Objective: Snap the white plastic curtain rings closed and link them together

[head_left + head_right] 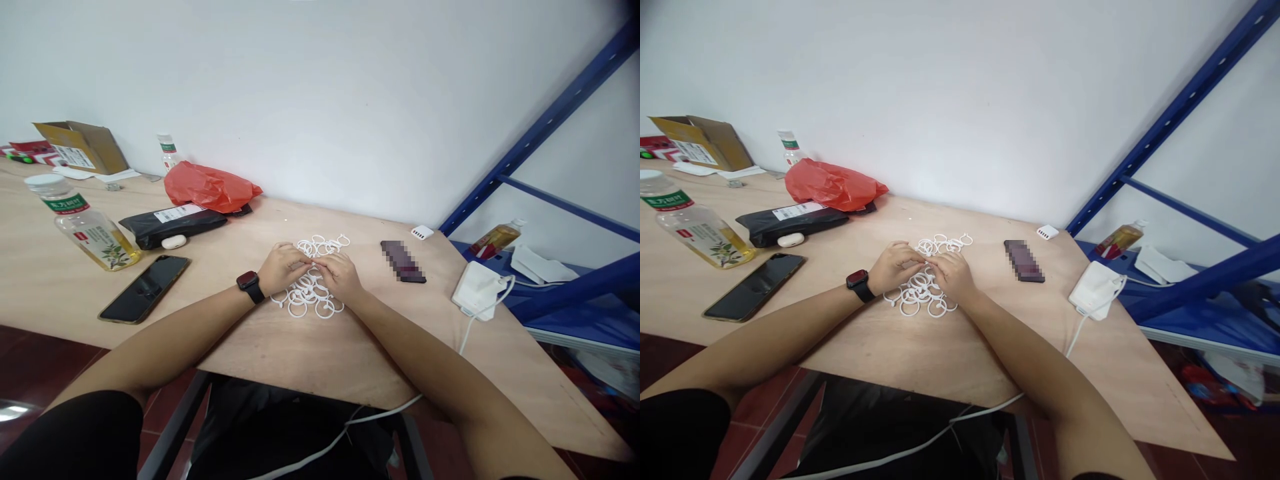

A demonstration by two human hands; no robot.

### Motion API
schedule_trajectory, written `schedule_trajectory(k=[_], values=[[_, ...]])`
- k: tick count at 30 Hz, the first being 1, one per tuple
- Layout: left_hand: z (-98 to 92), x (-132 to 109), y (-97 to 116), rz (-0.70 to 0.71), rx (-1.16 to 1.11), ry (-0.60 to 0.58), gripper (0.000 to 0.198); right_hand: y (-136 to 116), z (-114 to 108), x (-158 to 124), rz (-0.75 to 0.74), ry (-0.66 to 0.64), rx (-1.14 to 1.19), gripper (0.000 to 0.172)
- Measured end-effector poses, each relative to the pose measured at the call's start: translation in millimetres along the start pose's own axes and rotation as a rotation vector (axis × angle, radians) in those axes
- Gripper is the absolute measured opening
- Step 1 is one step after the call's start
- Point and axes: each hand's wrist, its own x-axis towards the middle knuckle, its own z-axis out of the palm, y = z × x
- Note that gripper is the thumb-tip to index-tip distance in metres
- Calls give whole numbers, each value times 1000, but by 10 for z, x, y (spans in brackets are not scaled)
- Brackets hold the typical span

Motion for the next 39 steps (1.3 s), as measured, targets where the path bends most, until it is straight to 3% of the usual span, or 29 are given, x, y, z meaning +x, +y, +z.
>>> schedule_trajectory(k=[5,14,20,25,30,39], values=[[-40,8,53,39,-10,-7,17,-27,-7,-4,13,23,25,20],[-28,20,62,-28,17,-11,17,-34,2,16,75,59,81,18],[-39,16,6,-6,16,-100,12,269,-66,32,275,162,74,23],[-83,29,43,67,-55,-200,14,622,-81,-15,402,-37,-80,34],[-98,28,69,94,-72,-242,16,644,-48,-30,401,-198,-198,41],[-64,27,33,103,-81,-257,19,563,-74,3,483,-232,-239,28]])
